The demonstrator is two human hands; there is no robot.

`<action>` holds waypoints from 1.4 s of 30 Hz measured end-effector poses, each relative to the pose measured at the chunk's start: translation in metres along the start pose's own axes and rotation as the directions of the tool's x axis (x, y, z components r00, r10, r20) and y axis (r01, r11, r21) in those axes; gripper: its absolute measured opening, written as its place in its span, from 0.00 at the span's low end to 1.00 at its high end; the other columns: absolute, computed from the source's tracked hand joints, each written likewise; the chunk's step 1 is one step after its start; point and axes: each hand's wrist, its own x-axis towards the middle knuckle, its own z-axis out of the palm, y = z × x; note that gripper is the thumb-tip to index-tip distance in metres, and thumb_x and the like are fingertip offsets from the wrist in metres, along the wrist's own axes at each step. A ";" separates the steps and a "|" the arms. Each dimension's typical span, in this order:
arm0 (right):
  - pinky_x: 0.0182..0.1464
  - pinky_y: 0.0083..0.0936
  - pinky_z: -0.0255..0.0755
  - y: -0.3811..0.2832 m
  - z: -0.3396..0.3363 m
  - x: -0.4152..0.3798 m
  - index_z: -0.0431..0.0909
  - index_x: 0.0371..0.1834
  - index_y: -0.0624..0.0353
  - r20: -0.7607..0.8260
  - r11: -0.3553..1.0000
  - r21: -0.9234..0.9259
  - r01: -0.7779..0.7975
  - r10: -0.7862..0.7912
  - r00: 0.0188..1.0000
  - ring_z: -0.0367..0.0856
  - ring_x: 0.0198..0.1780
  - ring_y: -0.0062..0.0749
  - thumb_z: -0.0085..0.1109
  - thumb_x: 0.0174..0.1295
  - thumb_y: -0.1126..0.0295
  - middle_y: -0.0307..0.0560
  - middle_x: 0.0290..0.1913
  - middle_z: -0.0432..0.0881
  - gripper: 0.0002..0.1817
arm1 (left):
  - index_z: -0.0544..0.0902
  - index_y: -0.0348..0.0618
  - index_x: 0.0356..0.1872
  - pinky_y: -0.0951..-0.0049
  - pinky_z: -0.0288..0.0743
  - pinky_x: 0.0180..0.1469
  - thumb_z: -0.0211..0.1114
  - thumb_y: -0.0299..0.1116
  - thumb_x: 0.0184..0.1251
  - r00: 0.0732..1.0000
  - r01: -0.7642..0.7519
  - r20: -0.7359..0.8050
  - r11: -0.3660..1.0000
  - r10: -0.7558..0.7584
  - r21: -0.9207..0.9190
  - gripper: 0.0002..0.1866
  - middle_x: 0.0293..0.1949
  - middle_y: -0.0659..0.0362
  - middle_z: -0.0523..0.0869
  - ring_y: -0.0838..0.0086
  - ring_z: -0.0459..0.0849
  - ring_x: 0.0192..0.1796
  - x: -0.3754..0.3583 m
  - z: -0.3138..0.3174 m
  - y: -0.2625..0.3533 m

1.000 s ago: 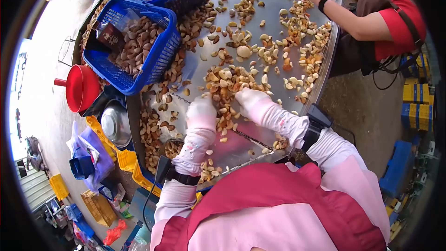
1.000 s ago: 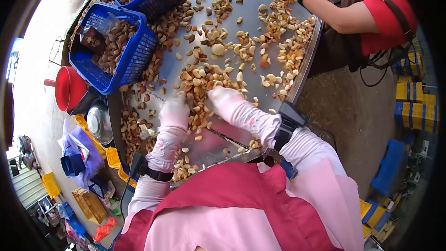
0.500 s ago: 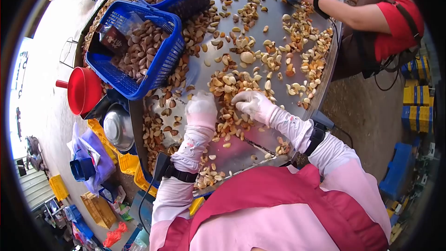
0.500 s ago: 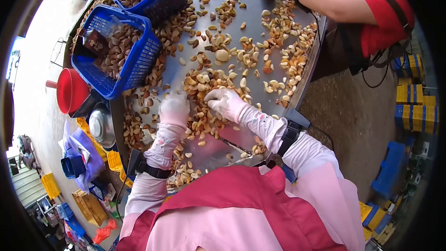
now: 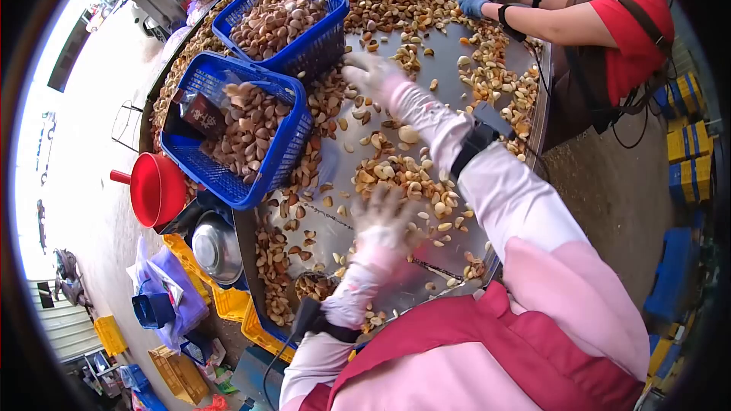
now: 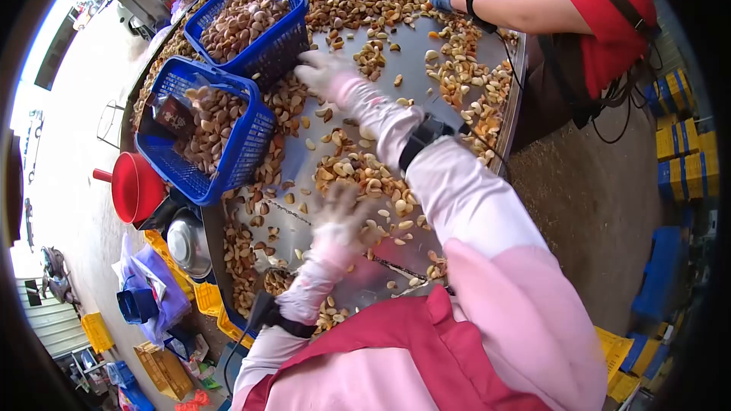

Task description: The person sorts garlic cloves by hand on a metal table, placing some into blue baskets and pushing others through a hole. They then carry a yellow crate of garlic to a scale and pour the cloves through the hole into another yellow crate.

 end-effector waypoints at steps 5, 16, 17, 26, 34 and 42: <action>0.76 0.51 0.55 0.070 0.065 -0.086 0.71 0.75 0.40 0.039 0.920 -0.370 0.132 -0.126 0.991 0.65 0.75 0.51 0.58 0.62 0.43 0.44 0.78 0.66 0.36 | 0.85 0.62 0.59 0.32 0.55 0.72 0.68 0.58 0.62 0.965 -0.008 0.260 0.998 -0.008 0.060 0.26 0.70 0.55 0.76 0.51 0.71 0.71 -0.015 0.016 -0.022; 0.68 0.46 0.70 0.106 -0.045 -0.117 0.69 0.74 0.44 0.120 0.728 -0.639 -0.250 0.416 0.901 0.73 0.67 0.56 0.63 0.56 0.38 0.60 0.67 0.72 0.43 | 0.91 0.53 0.39 0.55 0.79 0.50 0.74 0.46 0.53 0.853 0.515 0.103 0.857 -0.511 -0.011 0.14 0.52 0.51 0.86 0.56 0.85 0.49 -0.065 -0.084 -0.110; 0.68 0.46 0.70 0.076 -0.050 -0.133 0.63 0.78 0.42 0.252 0.729 -0.652 -0.209 0.468 0.847 0.72 0.68 0.58 0.62 0.56 0.34 0.63 0.69 0.69 0.47 | 0.89 0.55 0.47 0.51 0.75 0.57 0.74 0.48 0.54 0.938 0.340 -0.074 0.940 -0.338 0.015 0.20 0.54 0.52 0.84 0.53 0.81 0.57 -0.052 -0.062 -0.107; 0.61 0.43 0.79 -0.054 0.057 -0.286 0.53 0.81 0.49 0.814 0.990 -0.133 0.038 0.087 0.574 0.81 0.58 0.61 0.72 0.53 0.67 0.72 0.68 0.63 0.51 | 0.92 0.55 0.38 0.54 0.82 0.47 0.70 0.52 0.63 0.794 0.549 0.300 0.835 -0.528 0.016 0.15 0.48 0.49 0.84 0.52 0.87 0.45 -0.118 -0.068 -0.111; 0.63 0.39 0.74 -0.089 0.126 -0.218 0.72 0.69 0.53 0.533 0.889 0.303 0.343 -0.456 0.713 0.81 0.59 0.49 0.68 0.59 0.58 0.55 0.57 0.80 0.33 | 0.91 0.46 0.40 0.59 0.81 0.48 0.70 0.40 0.59 0.613 0.734 0.284 0.664 -0.737 0.139 0.12 0.39 0.46 0.85 0.51 0.87 0.42 -0.167 -0.126 -0.142; 0.82 0.54 0.42 -0.094 0.148 -0.181 0.62 0.78 0.39 0.611 0.790 -0.187 0.584 -0.372 0.699 0.53 0.81 0.59 0.65 0.55 0.36 0.50 0.79 0.61 0.47 | 0.85 0.57 0.56 0.53 0.74 0.60 0.73 0.48 0.55 0.735 0.515 0.295 0.786 -0.610 0.343 0.25 0.57 0.51 0.81 0.51 0.79 0.59 -0.121 -0.086 -0.144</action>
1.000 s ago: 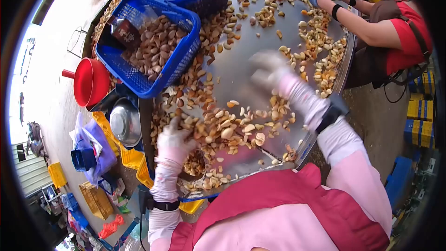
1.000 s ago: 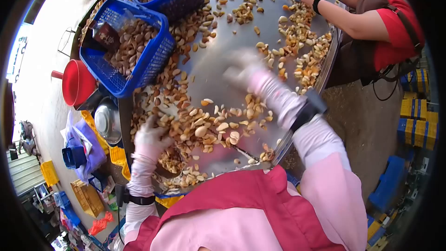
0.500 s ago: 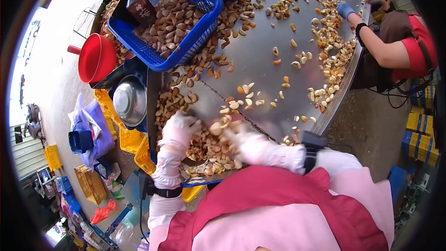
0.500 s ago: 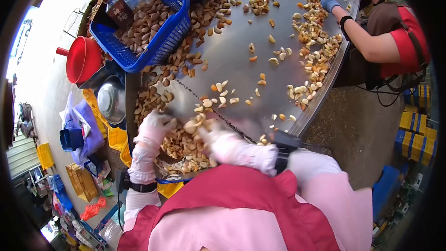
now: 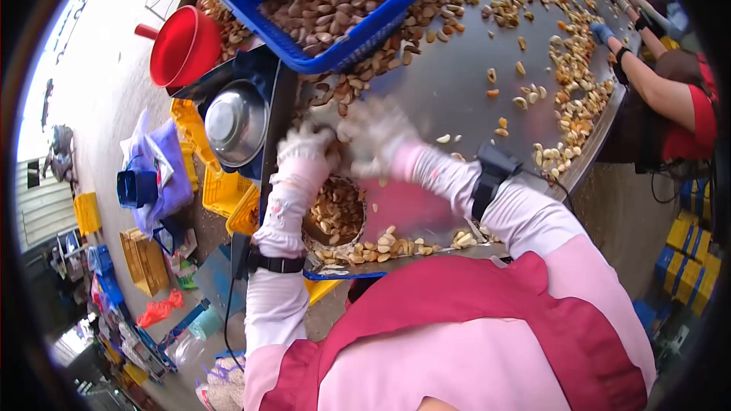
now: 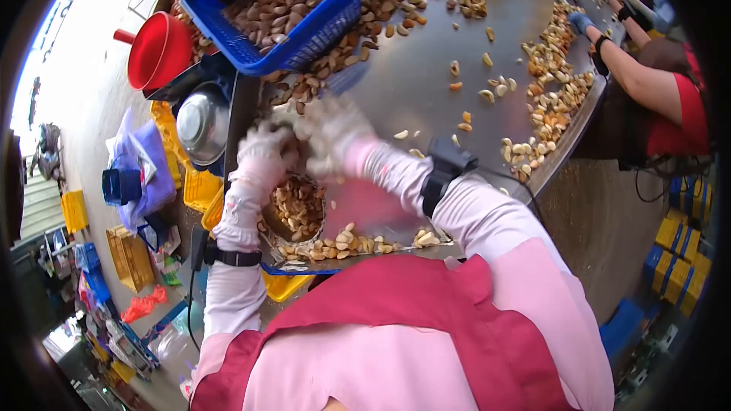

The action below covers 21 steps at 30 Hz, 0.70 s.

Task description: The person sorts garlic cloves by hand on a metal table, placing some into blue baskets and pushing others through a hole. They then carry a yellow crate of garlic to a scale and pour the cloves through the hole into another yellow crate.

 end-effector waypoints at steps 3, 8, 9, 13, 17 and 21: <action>0.81 0.58 0.44 -0.034 0.055 -0.024 0.64 0.77 0.52 -0.125 0.867 0.308 0.392 -0.371 0.920 0.58 0.79 0.55 0.76 0.47 0.48 0.52 0.77 0.65 0.52 | 0.90 0.55 0.48 0.51 0.75 0.61 0.74 0.41 0.54 0.973 -0.229 0.025 0.970 0.231 -0.085 0.18 0.59 0.51 0.82 0.51 0.81 0.58 -0.060 0.008 -0.020; 0.72 0.64 0.58 -0.028 0.027 -0.095 0.73 0.70 0.45 0.008 0.754 0.320 0.574 -0.608 0.794 0.62 0.76 0.60 0.75 0.42 0.53 0.56 0.75 0.67 0.45 | 0.88 0.36 0.42 0.70 0.80 0.51 0.70 0.22 0.63 0.925 -0.087 -0.273 0.553 -0.265 -0.829 0.07 0.43 0.55 0.87 0.66 0.87 0.45 -0.163 -0.007 -0.039; 0.71 0.65 0.59 -0.031 0.042 -0.101 0.74 0.70 0.43 -0.014 0.746 0.242 0.620 -0.637 0.771 0.64 0.74 0.61 0.74 0.43 0.53 0.55 0.73 0.69 0.43 | 0.87 0.36 0.42 0.69 0.80 0.48 0.70 0.23 0.63 0.767 -0.035 -0.189 0.253 -0.614 -0.967 0.07 0.41 0.55 0.86 0.67 0.86 0.43 -0.182 0.027 -0.049; 0.65 0.53 0.69 -0.083 0.077 -0.051 0.79 0.60 0.47 -0.200 0.789 0.160 0.593 -0.562 0.802 0.73 0.68 0.53 0.70 0.49 0.63 0.51 0.65 0.77 0.30 | 0.85 0.43 0.50 0.66 0.81 0.52 0.64 0.26 0.70 0.655 -0.033 -0.097 0.100 -0.749 -0.994 0.10 0.44 0.56 0.86 0.66 0.85 0.45 -0.201 0.175 -0.049; 0.58 0.46 0.75 -0.110 0.067 0.003 0.81 0.54 0.55 -0.276 0.774 0.316 0.548 -0.478 0.834 0.79 0.58 0.55 0.68 0.51 0.70 0.56 0.57 0.80 0.23 | 0.82 0.48 0.59 0.59 0.77 0.61 0.62 0.30 0.72 0.835 0.249 -0.012 0.397 -0.550 -0.883 0.16 0.52 0.58 0.84 0.62 0.83 0.54 -0.136 0.218 0.021; 0.54 0.46 0.75 -0.107 0.074 0.023 0.83 0.48 0.56 -0.340 0.805 0.280 0.524 -0.427 0.838 0.80 0.53 0.53 0.66 0.51 0.73 0.52 0.50 0.82 0.18 | 0.81 0.51 0.61 0.51 0.71 0.66 0.63 0.34 0.71 0.897 0.431 0.054 0.838 -0.440 -0.334 0.19 0.58 0.58 0.81 0.60 0.78 0.61 -0.073 0.221 0.029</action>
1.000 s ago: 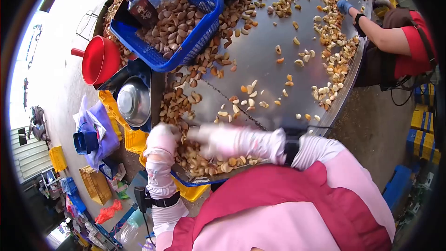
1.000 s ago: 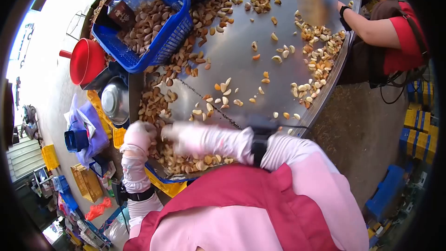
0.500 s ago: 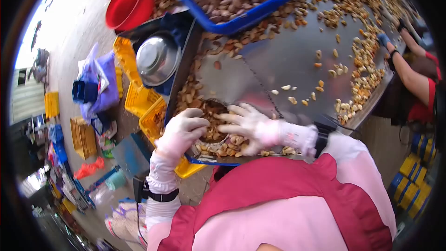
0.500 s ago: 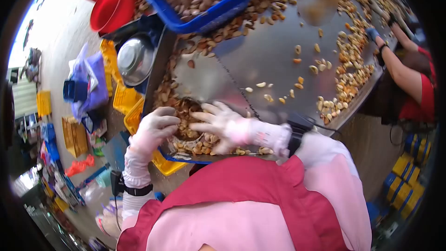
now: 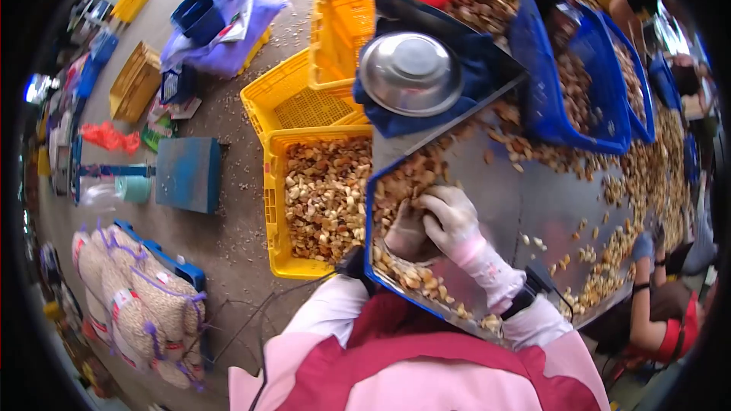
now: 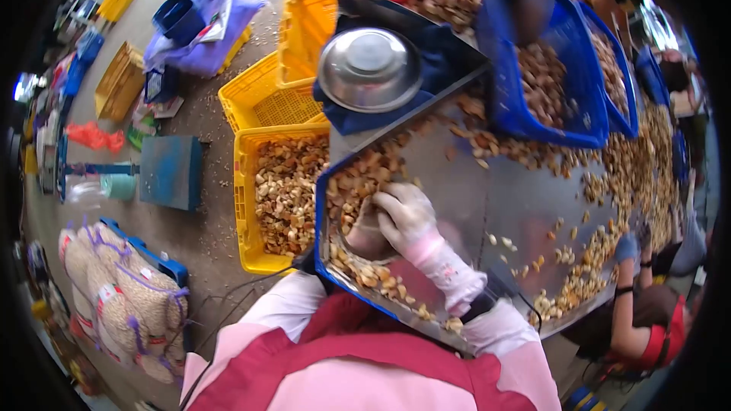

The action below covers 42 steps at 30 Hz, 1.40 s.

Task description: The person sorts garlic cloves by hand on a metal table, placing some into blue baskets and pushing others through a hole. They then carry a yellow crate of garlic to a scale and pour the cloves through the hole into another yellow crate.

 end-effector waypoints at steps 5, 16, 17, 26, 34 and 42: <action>0.56 0.44 0.75 -0.020 0.007 0.002 0.84 0.46 0.54 0.096 0.985 -0.168 0.037 -0.021 0.995 0.80 0.53 0.49 0.66 0.50 0.75 0.48 0.48 0.82 0.18 | 0.80 0.55 0.64 0.42 0.64 0.72 0.65 0.38 0.68 0.990 0.109 0.048 0.948 -0.129 0.300 0.22 0.66 0.59 0.77 0.58 0.73 0.68 0.000 0.003 -0.052; 0.54 0.43 0.76 -0.020 0.020 -0.004 0.83 0.41 0.57 0.095 0.979 -0.169 0.115 -0.100 0.991 0.82 0.50 0.51 0.64 0.46 0.79 0.48 0.45 0.83 0.16 | 0.74 0.65 0.72 0.39 0.46 0.79 0.69 0.59 0.63 0.965 0.264 -0.026 0.962 -0.262 0.077 0.36 0.79 0.57 0.65 0.50 0.57 0.80 -0.103 -0.036 -0.216; 0.54 0.43 0.76 -0.020 0.020 -0.005 0.83 0.41 0.57 0.100 0.978 -0.166 0.129 -0.114 0.989 0.82 0.50 0.51 0.64 0.46 0.79 0.48 0.45 0.83 0.16 | 0.73 0.64 0.73 0.38 0.45 0.79 0.69 0.57 0.63 0.941 0.334 -0.075 0.941 -0.330 0.054 0.36 0.79 0.57 0.64 0.50 0.56 0.81 -0.109 -0.028 -0.213; 0.57 0.46 0.77 -0.031 -0.005 -0.035 0.82 0.50 0.57 0.180 0.964 0.214 0.157 -0.197 0.964 0.80 0.54 0.55 0.66 0.46 0.76 0.55 0.52 0.82 0.23 | 0.69 0.67 0.76 0.36 0.48 0.76 0.63 0.58 0.68 0.776 0.629 0.104 0.750 -0.622 -0.203 0.35 0.82 0.50 0.58 0.36 0.53 0.80 -0.141 0.018 -0.058; 0.69 0.53 0.63 -0.049 0.024 -0.008 0.78 0.46 0.52 0.205 0.894 -0.172 0.414 -0.379 0.902 0.75 0.61 0.55 0.66 0.47 0.70 0.54 0.56 0.76 0.20 | 0.78 0.57 0.67 0.48 0.57 0.74 0.72 0.51 0.59 0.870 0.458 -0.080 0.858 -0.486 -0.235 0.34 0.75 0.48 0.68 0.47 0.63 0.76 -0.149 0.026 -0.058; 0.46 0.46 0.77 0.028 0.039 0.067 0.84 0.33 0.58 -0.312 0.935 -0.100 -0.339 0.294 0.904 0.82 0.42 0.51 0.70 0.50 0.55 0.56 0.40 0.83 0.18 | 0.85 0.54 0.59 0.54 0.70 0.69 0.73 0.49 0.58 0.892 0.370 -0.143 0.874 -0.429 -0.315 0.27 0.65 0.50 0.77 0.52 0.73 0.69 -0.181 -0.002 -0.110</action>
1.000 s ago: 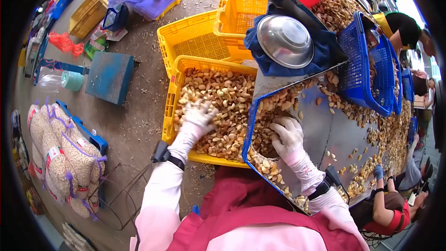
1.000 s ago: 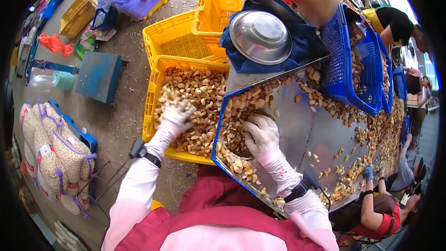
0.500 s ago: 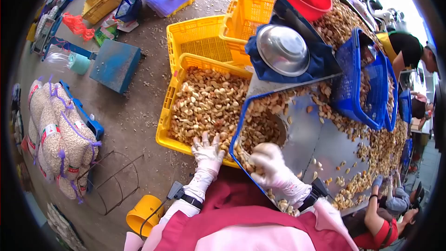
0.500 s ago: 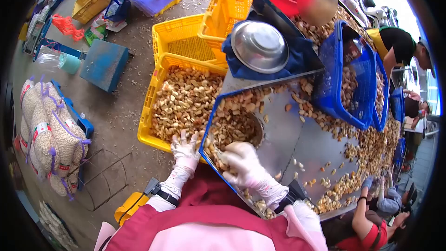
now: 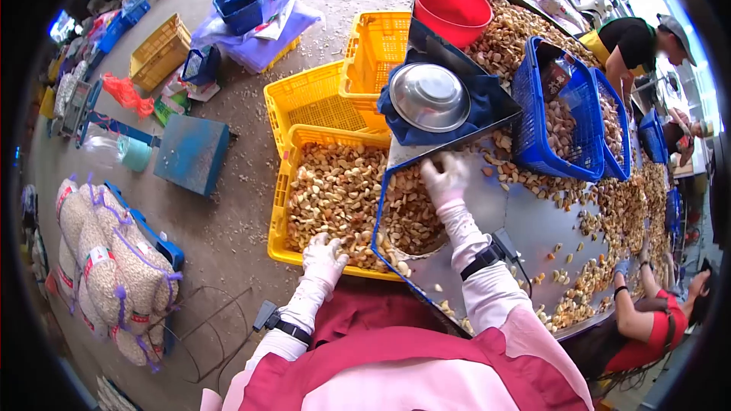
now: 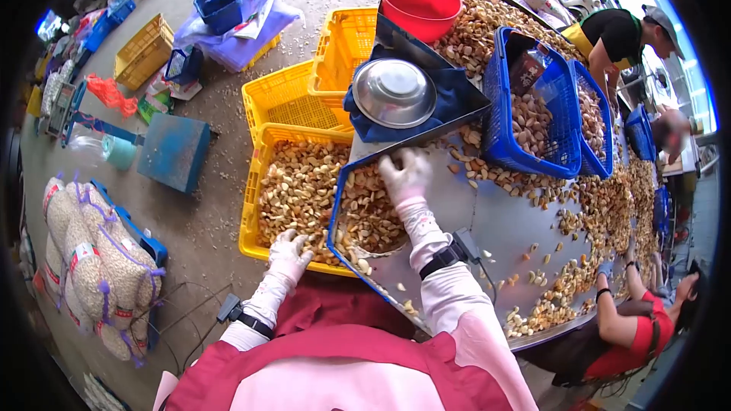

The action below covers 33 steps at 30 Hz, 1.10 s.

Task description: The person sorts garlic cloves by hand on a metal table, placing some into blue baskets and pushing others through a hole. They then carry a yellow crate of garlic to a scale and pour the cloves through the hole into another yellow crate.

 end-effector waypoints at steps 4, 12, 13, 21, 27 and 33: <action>0.45 0.44 0.78 -0.058 -0.005 -0.049 0.82 0.36 0.56 0.316 0.946 0.181 0.268 -0.314 0.895 0.82 0.43 0.54 0.70 0.49 0.60 0.53 0.39 0.81 0.15 | 0.85 0.50 0.58 0.56 0.73 0.67 0.71 0.46 0.60 0.977 -0.202 0.052 0.976 0.207 -0.087 0.25 0.62 0.46 0.80 0.51 0.79 0.64 0.013 -0.022 -0.025; 0.62 0.44 0.73 -0.087 -0.010 -0.075 0.78 0.56 0.58 0.382 0.983 0.180 0.026 -0.094 0.919 0.76 0.58 0.58 0.62 0.47 0.71 0.58 0.52 0.79 0.27 | 0.86 0.48 0.53 0.56 0.77 0.62 0.68 0.47 0.64 0.901 -0.329 0.282 0.943 0.328 -0.048 0.20 0.55 0.49 0.84 0.52 0.82 0.58 0.043 -0.114 -0.135; 0.62 0.44 0.73 -0.090 -0.009 -0.081 0.75 0.58 0.62 0.406 0.968 0.245 -0.057 -0.049 0.913 0.75 0.59 0.58 0.62 0.49 0.70 0.59 0.52 0.78 0.28 | 0.87 0.49 0.52 0.56 0.77 0.61 0.67 0.47 0.64 0.890 -0.340 0.314 0.940 0.331 -0.026 0.20 0.54 0.49 0.85 0.52 0.82 0.58 0.047 -0.124 -0.150; 0.52 0.41 0.78 -0.100 -0.081 -0.118 0.88 0.34 0.47 0.511 0.981 0.152 0.124 -0.185 0.839 0.82 0.46 0.46 0.67 0.50 0.68 0.43 0.39 0.84 0.07 | 0.87 0.46 0.51 0.57 0.78 0.59 0.64 0.47 0.65 0.878 -0.300 0.366 0.951 0.307 -0.078 0.20 0.48 0.49 0.86 0.53 0.84 0.55 0.083 -0.132 -0.189; 0.45 0.41 0.79 -0.131 -0.078 -0.122 0.83 0.40 0.60 -0.225 0.975 -0.218 -0.041 -0.009 0.974 0.83 0.42 0.47 0.57 0.53 0.82 0.49 0.39 0.82 0.12 | 0.78 0.45 0.66 0.59 0.74 0.65 0.73 0.41 0.59 0.993 0.098 -0.049 0.973 -0.111 -0.211 0.32 0.59 0.45 0.80 0.52 0.80 0.62 0.127 -0.100 -0.152; 0.36 0.30 0.79 -0.153 0.022 -0.285 0.82 0.39 0.58 0.050 0.841 -0.027 -0.540 0.541 0.840 0.84 0.32 0.37 0.64 0.56 0.75 0.44 0.34 0.85 0.08 | 0.79 0.49 0.57 0.56 0.84 0.35 0.67 0.36 0.69 0.766 0.642 0.621 0.157 -0.165 -0.750 0.17 0.40 0.57 0.86 0.64 0.86 0.36 0.205 -0.070 -0.155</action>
